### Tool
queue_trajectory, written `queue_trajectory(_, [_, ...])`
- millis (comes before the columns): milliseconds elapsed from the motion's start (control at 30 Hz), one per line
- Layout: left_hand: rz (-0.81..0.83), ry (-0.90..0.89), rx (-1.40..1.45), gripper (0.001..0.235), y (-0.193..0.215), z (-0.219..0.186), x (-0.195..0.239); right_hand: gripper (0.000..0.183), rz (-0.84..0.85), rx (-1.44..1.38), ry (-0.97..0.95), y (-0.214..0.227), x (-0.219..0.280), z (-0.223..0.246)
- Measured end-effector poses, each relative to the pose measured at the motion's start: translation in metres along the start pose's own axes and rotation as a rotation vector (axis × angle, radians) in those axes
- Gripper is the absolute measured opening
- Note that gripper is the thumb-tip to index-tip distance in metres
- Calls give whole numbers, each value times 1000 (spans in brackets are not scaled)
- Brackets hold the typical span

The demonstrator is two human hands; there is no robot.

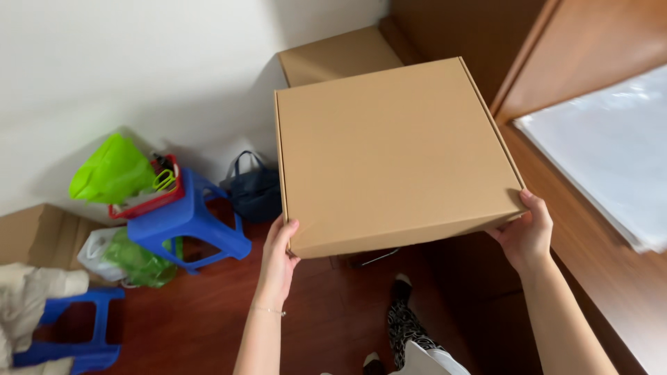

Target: The person unpacks two pairs of jeans from cardboard boxes, removes them from plastic packaging, and hangs each pair on a hanger on a clothing rack.

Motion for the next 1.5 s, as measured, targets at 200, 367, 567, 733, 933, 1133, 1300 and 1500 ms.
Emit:
queue_trajectory(200, [-96, 43, -21, 57, -7, -56, -45, 50, 9, 22, -72, -56, -87, -21])
queue_trajectory(367, [-125, 11, 52, 64, -25, -74, -143, 60, 22, -17, -172, -67, -233, -67])
queue_trajectory(567, [-134, 99, 239, 73, -66, -99, -237, 83, 53, 58, -245, -137, -328, -64])
queue_trajectory(733, [-149, 196, 320, 85, -96, -119, -282, 95, 46, 132, -351, -216, -327, -38])
queue_trajectory(933, [-226, 167, 313, 83, -115, -135, -343, 107, 61, 401, -456, -219, -401, -61])
queue_trajectory(1133, [-238, 135, 373, 90, -104, -126, -419, 74, 135, 323, -411, -250, -454, -74])
queue_trajectory(1300, [-226, 69, 350, 86, -107, -114, -485, 85, 139, 211, -206, -267, -487, -84])
queue_trajectory(1500, [-231, 68, 261, 100, -101, -106, -485, 74, 161, 229, -187, -270, -473, -82])
Point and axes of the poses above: each hand's wrist, its own x-axis away from the middle knuckle, its own y-axis out of the back of the hand, z = x × y, the point moved 10 cm from there along -x, towards the middle knuckle, and after that the axes turned 12 degrees about -x, right-handed, at the moved point
